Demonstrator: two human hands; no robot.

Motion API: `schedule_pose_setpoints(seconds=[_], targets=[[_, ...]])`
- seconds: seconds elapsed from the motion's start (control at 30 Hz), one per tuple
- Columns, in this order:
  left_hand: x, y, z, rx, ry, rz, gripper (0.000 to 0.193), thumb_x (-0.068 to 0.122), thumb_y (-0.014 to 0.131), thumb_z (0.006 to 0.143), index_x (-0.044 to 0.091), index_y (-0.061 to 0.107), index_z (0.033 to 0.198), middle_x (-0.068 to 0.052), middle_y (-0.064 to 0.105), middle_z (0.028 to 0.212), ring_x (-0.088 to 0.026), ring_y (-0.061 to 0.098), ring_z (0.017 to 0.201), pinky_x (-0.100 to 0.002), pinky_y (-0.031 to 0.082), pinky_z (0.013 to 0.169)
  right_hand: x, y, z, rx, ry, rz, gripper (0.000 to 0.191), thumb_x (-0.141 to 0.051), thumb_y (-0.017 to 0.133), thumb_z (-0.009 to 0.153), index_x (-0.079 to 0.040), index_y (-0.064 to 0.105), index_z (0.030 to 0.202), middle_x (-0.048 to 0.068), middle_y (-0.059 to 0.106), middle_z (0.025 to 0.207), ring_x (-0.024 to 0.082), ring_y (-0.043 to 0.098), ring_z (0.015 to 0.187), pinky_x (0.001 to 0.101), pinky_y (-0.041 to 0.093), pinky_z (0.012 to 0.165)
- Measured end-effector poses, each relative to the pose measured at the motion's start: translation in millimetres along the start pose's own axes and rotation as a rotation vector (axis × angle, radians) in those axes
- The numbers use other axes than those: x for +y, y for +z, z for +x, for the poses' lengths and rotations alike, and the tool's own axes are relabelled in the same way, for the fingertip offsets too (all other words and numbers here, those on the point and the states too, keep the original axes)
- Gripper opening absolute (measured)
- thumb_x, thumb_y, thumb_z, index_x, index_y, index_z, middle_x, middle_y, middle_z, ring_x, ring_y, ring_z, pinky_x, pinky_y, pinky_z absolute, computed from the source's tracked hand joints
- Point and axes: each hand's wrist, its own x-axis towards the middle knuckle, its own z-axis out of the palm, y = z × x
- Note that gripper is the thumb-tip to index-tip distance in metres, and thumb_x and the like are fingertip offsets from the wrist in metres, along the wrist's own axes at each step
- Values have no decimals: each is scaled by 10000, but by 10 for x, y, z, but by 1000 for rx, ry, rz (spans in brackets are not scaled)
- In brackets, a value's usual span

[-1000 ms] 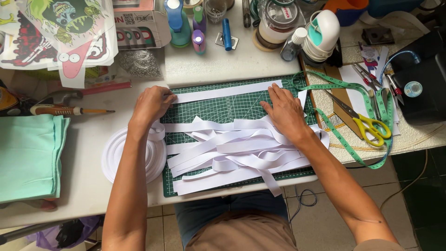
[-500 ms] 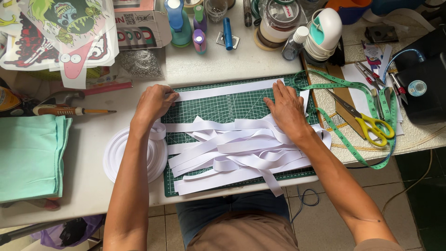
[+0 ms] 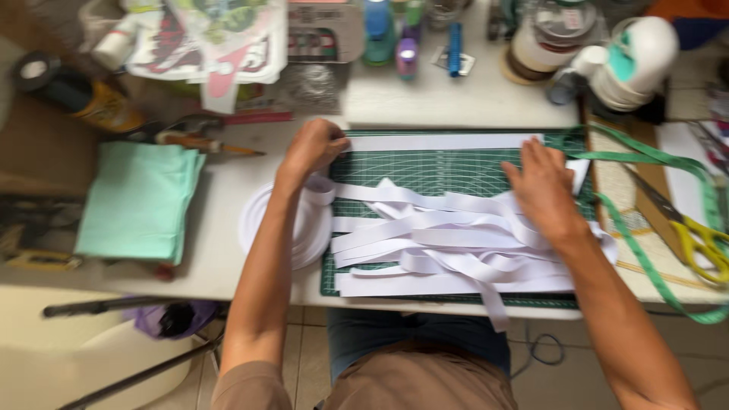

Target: The person repeatedly cuts a white fabric roll into strips using yellow-handled scissors on a green cutting mat. The cut strips are gathered on the mat while the roll is repositioned for the next cut.

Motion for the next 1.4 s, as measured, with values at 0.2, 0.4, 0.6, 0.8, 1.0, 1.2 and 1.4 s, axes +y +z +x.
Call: schedule_pose_setpoints(seconds=[0.2,0.4,0.6,0.8,1.0,1.2,1.4], targets=[[-59,-193,-104,35,-82,-6,180,227,754,786,88,828,874,-106,763,726,-239,745,695,-377,569,747,-94,-64,4,-84,56,-32,579,-406,597,1037,47,591,1397,224,542,1502,396,495,1338,573,454,1012],[-13,-216,-68,-18,-232,-68,153,196,750,771,68,827,798,-72,748,656,-166,734,614,-326,585,697,-21,-33,12,-45,10,-33,560,-396,602,1042,61,616,1367,244,588,1449,417,534,1299,543,487,1008],[-17,-157,43,12,-250,-88,164,200,730,789,73,824,831,-62,753,664,-162,744,622,-320,591,713,14,-23,29,-29,0,-32,559,-387,612,1040,76,620,1353,255,599,1432,423,552,1272,526,495,1011],[22,-129,113,50,-238,-26,189,217,771,771,81,824,892,-93,747,719,-228,747,727,-364,577,772,13,-58,44,-37,9,-33,552,-377,610,1038,76,620,1352,252,602,1426,420,557,1261,519,499,1007],[56,-91,108,89,-221,-2,183,236,769,755,95,831,853,-106,764,708,-252,748,732,-375,569,782,-19,-112,64,-48,24,-26,549,-373,612,1029,80,619,1340,254,599,1422,418,556,1236,522,485,993],[123,117,148,128,-187,73,210,245,758,771,49,788,703,-166,686,607,-301,694,568,-430,541,609,131,-170,113,-80,35,-86,525,-380,625,1031,82,643,1279,235,636,1336,405,580,1177,480,500,1017],[380,447,127,233,-95,243,259,260,772,749,61,829,905,-220,726,789,-395,716,742,-463,562,759,530,-334,-2,38,-23,43,514,-327,661,998,99,614,1283,250,566,1382,426,577,1170,499,482,964]])
